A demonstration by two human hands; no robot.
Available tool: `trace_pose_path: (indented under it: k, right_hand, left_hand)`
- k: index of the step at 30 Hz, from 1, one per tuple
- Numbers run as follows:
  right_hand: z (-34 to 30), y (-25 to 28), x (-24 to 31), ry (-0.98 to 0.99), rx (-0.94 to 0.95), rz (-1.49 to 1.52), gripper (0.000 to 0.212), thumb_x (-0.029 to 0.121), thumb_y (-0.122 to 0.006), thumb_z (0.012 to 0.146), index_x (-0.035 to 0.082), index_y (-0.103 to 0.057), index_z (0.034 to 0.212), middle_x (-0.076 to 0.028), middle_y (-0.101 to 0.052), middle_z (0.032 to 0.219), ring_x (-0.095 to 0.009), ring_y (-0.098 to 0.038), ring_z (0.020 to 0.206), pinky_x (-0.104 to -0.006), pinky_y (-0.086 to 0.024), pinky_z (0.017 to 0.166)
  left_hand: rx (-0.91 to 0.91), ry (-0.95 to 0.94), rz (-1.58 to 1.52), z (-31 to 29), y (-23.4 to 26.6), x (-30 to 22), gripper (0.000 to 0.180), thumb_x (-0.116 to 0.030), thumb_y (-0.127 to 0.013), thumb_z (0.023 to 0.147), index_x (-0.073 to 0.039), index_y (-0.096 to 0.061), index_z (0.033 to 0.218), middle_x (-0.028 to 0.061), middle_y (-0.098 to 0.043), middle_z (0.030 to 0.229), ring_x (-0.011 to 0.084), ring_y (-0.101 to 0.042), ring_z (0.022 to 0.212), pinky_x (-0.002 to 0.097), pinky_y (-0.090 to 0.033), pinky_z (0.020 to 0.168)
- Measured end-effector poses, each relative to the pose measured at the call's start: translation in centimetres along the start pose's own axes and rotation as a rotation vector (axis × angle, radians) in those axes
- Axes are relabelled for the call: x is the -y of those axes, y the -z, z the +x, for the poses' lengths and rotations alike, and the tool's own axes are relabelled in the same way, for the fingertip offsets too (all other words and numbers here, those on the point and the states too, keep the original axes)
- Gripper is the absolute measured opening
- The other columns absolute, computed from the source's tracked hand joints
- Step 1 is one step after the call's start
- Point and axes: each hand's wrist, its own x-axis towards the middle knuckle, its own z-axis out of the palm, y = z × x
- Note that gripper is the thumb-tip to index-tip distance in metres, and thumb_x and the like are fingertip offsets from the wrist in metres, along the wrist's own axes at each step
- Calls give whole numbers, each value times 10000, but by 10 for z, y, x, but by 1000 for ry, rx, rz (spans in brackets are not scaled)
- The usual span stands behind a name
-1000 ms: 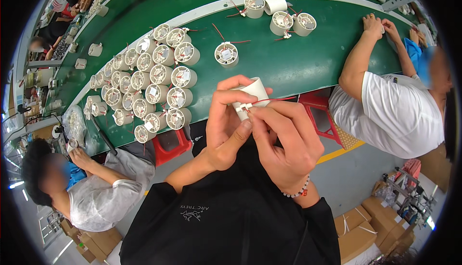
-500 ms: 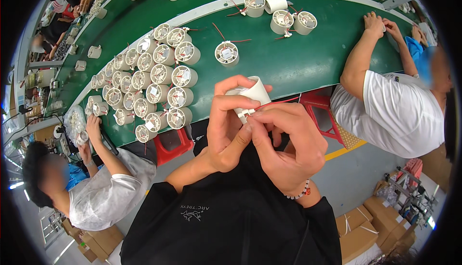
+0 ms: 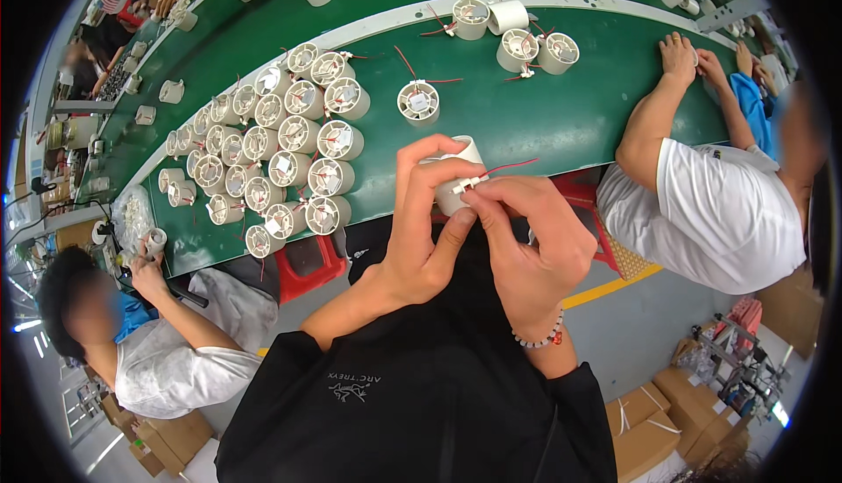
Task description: Assembling small white plastic electronic components and inserting small parts by hand at a conveyor belt station.
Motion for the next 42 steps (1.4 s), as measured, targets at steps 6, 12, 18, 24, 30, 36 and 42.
trace_pose_path:
  k: [6, 12, 18, 24, 30, 36, 42]
  right_hand:
    - [5, 4, 9, -158, 93, 5, 213, -98, -833, 819, -7, -782, 1005, -107, -763, 921, -229, -742, 766, -347, -582, 646]
    - [1, -8, -2, -23, -3, -91, 204, -119, -822, 854, -6, -799, 1021, -105, -759, 917, -160, -684, 706, -278, -538, 622]
    - [2, -13, -9, 147, 77, -242, 221, -124, -812, 823, -5, -791, 1008, -97, -733, 928, -192, -702, 748, -307, -562, 649]
    - [29, -8, -27, 345, 401, -308, 274, -126, -745, 788, -2, -740, 1033, -81, -709, 1017, -276, -709, 858, -384, -592, 725]
    - [42, -5, -47, 341, 765, -376, 270, -111, -679, 834, 13, -666, 1073, -92, -699, 1004, -317, -679, 847, -429, -580, 740]
    - [34, -28, -71, 180, 619, -213, 202, -45, -710, 917, 22, -647, 1096, -99, -695, 929, -318, -678, 815, -427, -561, 705]
    - [20, -40, -69, 176, 114, -150, 172, -6, -782, 928, 21, -703, 1078, -79, -698, 882, -255, -678, 748, -382, -519, 634]
  left_hand:
    - [-87, 115, -194, 0, -8, -5, 441, -31, -644, 1037, -48, -511, 1457, 188, -428, 1474, 292, -571, 1254, 395, -550, 978]
    - [-78, 52, 11, 3, -3, -1, 534, 58, -666, 966, -49, -492, 1460, 213, -446, 1454, 372, -582, 1239, 446, -530, 1015]
    - [-96, 44, 336, 8, 0, -2, 609, 109, -670, 900, -34, -483, 1461, 259, -481, 1417, 475, -548, 1263, 502, -492, 1049]
    - [-43, 142, 402, 8, 10, 4, 614, 100, -705, 884, -40, -492, 1442, 257, -519, 1370, 513, -566, 1232, 543, -510, 1001]
    - [84, 315, 337, 3, 11, 12, 568, 54, -730, 904, -46, -504, 1415, 220, -553, 1318, 498, -597, 1169, 550, -514, 957]
    - [107, 332, 286, 2, 14, 42, 522, -14, -730, 970, -58, -499, 1437, 186, -619, 1272, 420, -674, 1102, 512, -561, 908]
    - [-125, 623, -814, 8, 15, 47, 490, -128, -694, 1081, -72, -474, 1515, 121, -669, 1314, 238, -712, 1136, 414, -618, 909]
